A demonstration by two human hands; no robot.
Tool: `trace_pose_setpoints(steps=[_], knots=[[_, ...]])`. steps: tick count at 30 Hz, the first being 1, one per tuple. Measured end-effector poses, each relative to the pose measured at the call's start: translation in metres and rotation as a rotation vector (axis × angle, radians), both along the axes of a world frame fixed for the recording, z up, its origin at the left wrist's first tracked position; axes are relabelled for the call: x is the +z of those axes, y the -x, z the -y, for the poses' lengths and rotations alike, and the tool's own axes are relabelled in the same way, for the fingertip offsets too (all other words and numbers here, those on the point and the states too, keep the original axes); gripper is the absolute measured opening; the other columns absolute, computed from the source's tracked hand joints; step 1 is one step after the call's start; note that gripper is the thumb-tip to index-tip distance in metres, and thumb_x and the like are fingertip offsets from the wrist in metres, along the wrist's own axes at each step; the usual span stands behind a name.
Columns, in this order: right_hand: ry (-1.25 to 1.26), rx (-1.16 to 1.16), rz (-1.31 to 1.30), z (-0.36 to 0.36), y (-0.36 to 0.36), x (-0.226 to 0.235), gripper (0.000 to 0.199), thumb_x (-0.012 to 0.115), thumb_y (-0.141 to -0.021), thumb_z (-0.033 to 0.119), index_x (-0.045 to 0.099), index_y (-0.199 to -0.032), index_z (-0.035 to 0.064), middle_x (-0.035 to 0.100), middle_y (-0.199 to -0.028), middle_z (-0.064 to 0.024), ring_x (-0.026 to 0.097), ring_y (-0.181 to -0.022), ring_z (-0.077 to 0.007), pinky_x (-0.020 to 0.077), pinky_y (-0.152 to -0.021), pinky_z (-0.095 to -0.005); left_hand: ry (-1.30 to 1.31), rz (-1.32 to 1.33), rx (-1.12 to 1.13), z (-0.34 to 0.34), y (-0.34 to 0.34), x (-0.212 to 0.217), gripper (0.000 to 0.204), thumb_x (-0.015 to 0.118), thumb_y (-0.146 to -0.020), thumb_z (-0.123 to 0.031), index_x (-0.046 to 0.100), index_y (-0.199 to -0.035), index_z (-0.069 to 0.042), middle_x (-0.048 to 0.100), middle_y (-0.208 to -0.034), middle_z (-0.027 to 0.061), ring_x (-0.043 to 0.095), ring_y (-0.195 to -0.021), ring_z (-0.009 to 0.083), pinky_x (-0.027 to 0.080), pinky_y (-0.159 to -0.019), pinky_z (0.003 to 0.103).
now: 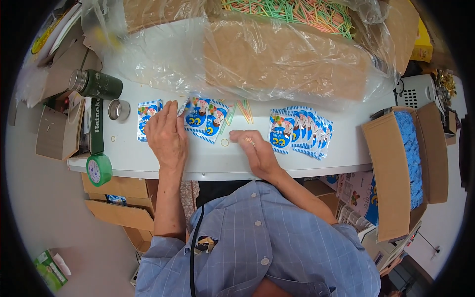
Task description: Bundling small product packets with rubber bands and placing them into a box.
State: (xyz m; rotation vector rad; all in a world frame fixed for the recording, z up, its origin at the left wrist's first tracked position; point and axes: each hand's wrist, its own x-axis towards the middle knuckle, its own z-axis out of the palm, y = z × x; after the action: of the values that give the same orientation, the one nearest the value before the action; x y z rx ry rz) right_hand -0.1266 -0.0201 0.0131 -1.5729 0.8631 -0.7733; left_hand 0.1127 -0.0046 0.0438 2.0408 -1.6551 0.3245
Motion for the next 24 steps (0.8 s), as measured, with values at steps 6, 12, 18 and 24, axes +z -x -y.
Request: trace_pose_setpoints(steps=[6,12,18,24], knots=[[-0.686,-0.223,0.629,0.017,0.003,-0.006,0.017,0.045,-0.106,0.018,0.053,-0.107,0.0032,0.068,-0.112,-0.0183,0.064,-0.114,-0.0319,0.049,-0.102,-0.0416,-0.008,-1.054,0.019,-0.01,0.009,0.017,0.017,0.068,-0.092,-0.007,0.073,-0.106,0.002,0.074,-0.096,0.0101,0.067,-0.083,0.016,0.051,-0.073,0.029],[-0.806,-0.239,0.919,0.031,0.015,0.013,0.017,0.045,-0.106,0.02,0.053,-0.11,0.0052,0.068,-0.109,-0.0153,0.063,-0.116,-0.0355,0.0487,-0.105,-0.0492,-0.204,-1.691,-0.055,-0.013,0.031,0.022,0.017,0.071,-0.09,-0.004,0.074,-0.104,0.005,0.075,-0.098,0.0105,0.068,-0.086,0.0109,0.054,-0.079,0.024],[-0.624,-0.2,0.909,0.038,0.023,0.033,0.018,0.043,-0.107,0.021,0.051,-0.112,0.0054,0.068,-0.109,-0.0155,0.063,-0.117,-0.0355,0.0452,-0.107,-0.0502,-0.407,-1.478,-0.291,-0.021,0.053,0.016,0.013,0.068,-0.093,-0.007,0.074,-0.095,0.005,0.073,-0.083,0.0041,0.06,-0.075,0.0048,0.05,-0.066,0.023],[-0.493,-0.144,0.902,0.044,0.022,0.053,0.022,0.041,-0.108,0.024,0.05,-0.112,0.0045,0.068,-0.108,-0.0178,0.062,-0.117,-0.0358,0.0408,-0.109,-0.0518,-0.73,-1.262,-0.491,-0.023,0.059,0.008,0.017,0.063,-0.098,-0.01,0.073,-0.105,0.003,0.074,-0.09,0.004,0.062,-0.083,0.0058,0.05,-0.074,0.023]])
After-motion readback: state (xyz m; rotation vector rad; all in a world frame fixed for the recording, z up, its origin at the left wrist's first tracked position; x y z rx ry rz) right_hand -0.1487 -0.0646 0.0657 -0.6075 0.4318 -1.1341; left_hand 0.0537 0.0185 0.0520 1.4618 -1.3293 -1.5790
